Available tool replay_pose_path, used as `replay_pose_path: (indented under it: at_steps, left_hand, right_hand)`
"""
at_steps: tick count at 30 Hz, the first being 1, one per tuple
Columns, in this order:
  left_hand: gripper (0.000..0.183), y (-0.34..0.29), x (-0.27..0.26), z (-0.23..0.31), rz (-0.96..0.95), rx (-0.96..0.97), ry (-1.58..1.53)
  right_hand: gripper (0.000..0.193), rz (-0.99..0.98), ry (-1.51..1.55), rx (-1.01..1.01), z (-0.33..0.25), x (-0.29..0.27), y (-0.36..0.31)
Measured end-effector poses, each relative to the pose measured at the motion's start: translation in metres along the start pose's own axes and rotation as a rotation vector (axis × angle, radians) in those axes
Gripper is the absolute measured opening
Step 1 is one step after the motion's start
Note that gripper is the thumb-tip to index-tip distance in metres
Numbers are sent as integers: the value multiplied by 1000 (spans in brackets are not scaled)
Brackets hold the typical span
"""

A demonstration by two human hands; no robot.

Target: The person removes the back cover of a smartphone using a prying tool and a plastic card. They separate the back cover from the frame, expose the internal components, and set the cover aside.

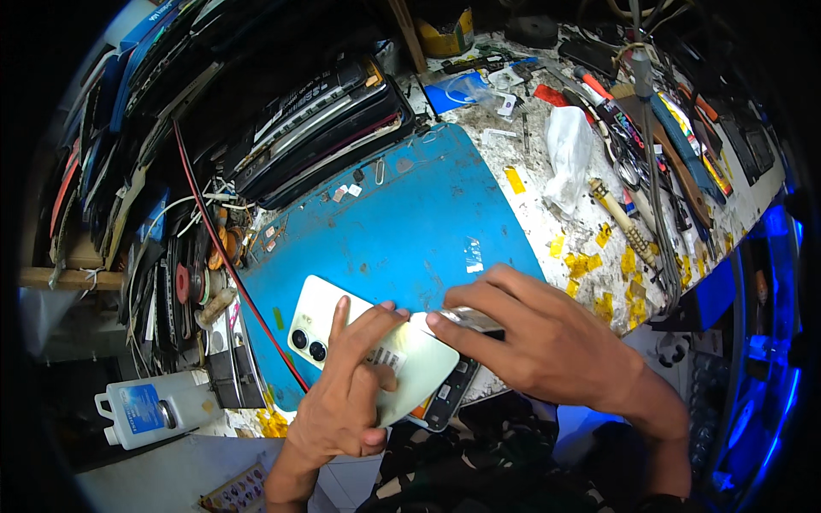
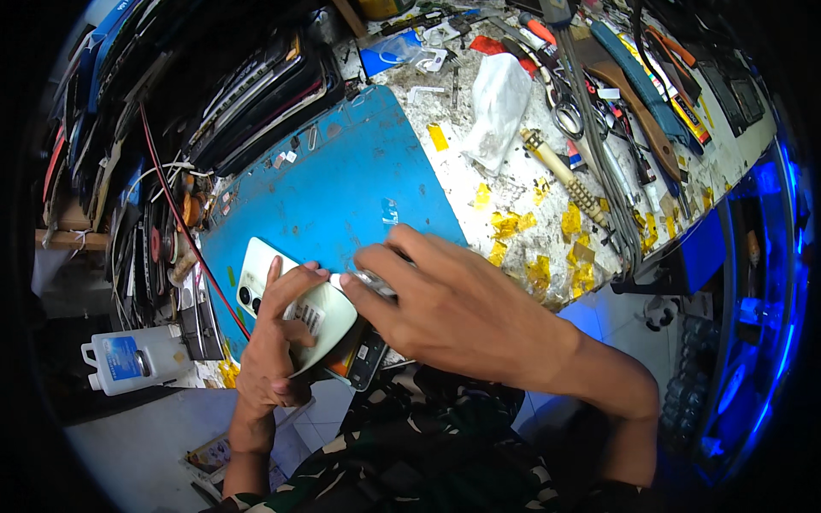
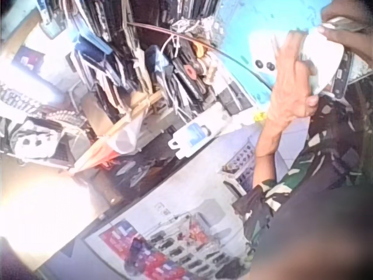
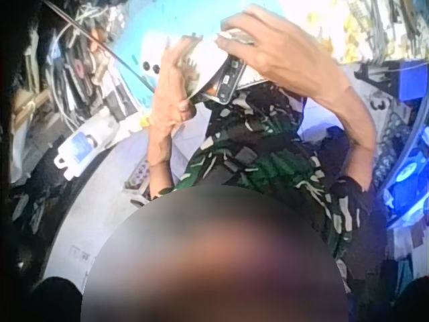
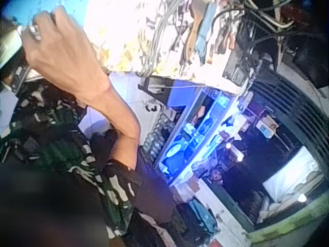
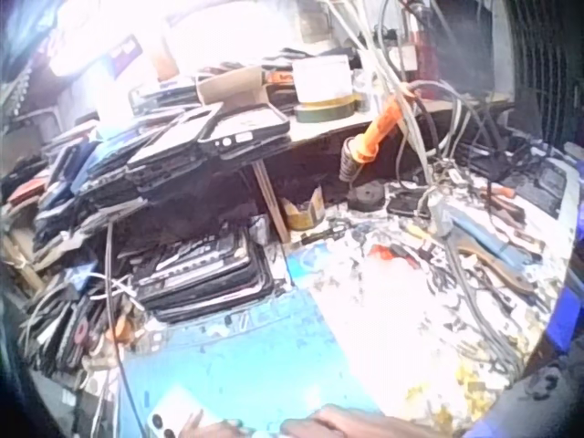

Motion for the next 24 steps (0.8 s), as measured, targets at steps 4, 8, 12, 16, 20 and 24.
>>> replay_pose_path:
  at_steps: [4, 8, 12, 16, 20, 24]
  left_hand:
    - [70, 1, -4, 4, 36, 2, 51]
    - [56, 1, -15, 12, 156, 88, 37]
    - [43, -10, -17, 29, 202, 238, 53]
    - [37, -19, -22, 44, 266, 332, 261]
    - [41, -22, -34, 51, 358, 332, 295]
    - [48, -33, -61, 50, 519, 324, 247]
  right_hand:
    - [37, -1, 54, 80, 6, 6, 0]
    - [34, -13, 68, 110, 16, -6, 0]
    - [36, -14, -93, 183, 36, -26, 1]
    - [41, 82, 136, 50, 13, -20, 12]
    - [34, -4, 332, -115, -9, 8, 22]
    - [27, 47, 402, -165, -17, 4, 32]
Point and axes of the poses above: each hand's wrist, its own y-axis towards the middle knuckle, its own x-axis out of the palm, z = x × y, the point moved 10 cm from there along y, towards the middle knuckle, and after that the axes turned 7 degrees about z, right-handed, at the moved point
